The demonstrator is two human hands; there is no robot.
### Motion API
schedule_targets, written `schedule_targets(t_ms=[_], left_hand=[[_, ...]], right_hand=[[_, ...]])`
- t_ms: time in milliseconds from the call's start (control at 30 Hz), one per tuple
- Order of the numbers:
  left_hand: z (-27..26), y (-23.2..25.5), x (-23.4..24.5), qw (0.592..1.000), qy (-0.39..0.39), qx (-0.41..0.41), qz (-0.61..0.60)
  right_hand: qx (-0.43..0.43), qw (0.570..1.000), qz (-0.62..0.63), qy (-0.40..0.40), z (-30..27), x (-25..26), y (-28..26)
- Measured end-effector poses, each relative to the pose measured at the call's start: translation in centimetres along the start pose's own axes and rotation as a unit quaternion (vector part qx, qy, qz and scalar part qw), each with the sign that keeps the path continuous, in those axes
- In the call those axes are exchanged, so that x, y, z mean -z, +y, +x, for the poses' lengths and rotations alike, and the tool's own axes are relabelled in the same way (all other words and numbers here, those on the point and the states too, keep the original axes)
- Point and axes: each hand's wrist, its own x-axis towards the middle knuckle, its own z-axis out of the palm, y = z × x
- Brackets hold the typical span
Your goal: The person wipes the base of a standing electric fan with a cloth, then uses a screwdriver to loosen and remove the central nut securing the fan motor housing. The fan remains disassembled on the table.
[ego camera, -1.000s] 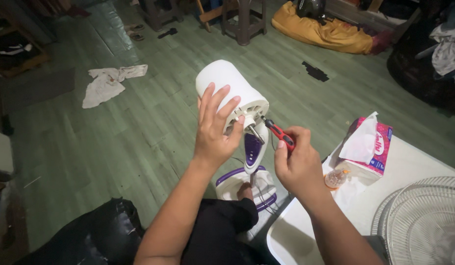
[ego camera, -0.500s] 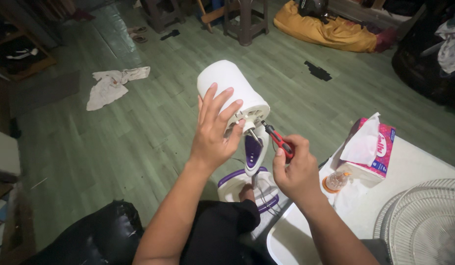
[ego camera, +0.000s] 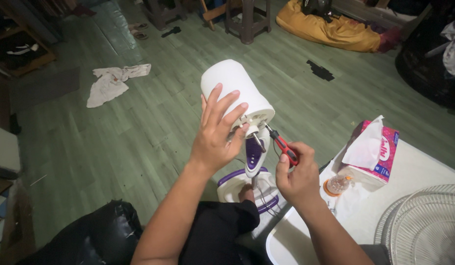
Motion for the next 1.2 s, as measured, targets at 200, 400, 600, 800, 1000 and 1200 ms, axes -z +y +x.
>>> schedule_targets(t_ms=[200, 400, 600, 800, 1000, 1200], left_hand=[[0.7, 0.7, -0.1, 1.000, -0.002, -0.002, 0.014], [1.1, 1.0, -0.2, 1.000, -0.008, 0.000, 0.017], [1.0, 0.7, -0.4, 1.000, 0.003, 0.006, 0.010], [0.8, 0.4, -0.3, 1.000, 0.005, -0.003, 0.005], [0.6, 0.1, -0.2, 1.000, -0.001, -0.021, -0.007], [0.6, -0.2, 0.0, 0.999, 0.005, -0.026, -0.018]], right_hand=[[0.028, 1.000, 0.006, 0.001, 0.0, -0.2, 0.1], [0.012, 1.000, -0.021, 0.014, 0.5, 0.4, -1.2], [-0.077, 0.989, -0.123, -0.020, 1.9, 1.8, -3.0], [-0.056, 0.992, -0.108, -0.027, 1.9, 2.2, -4.2], [-0.087, 0.987, -0.123, -0.057, 0.7, 1.2, -3.0], [-0.150, 0.984, 0.005, -0.092, 0.7, 0.9, -1.9]])
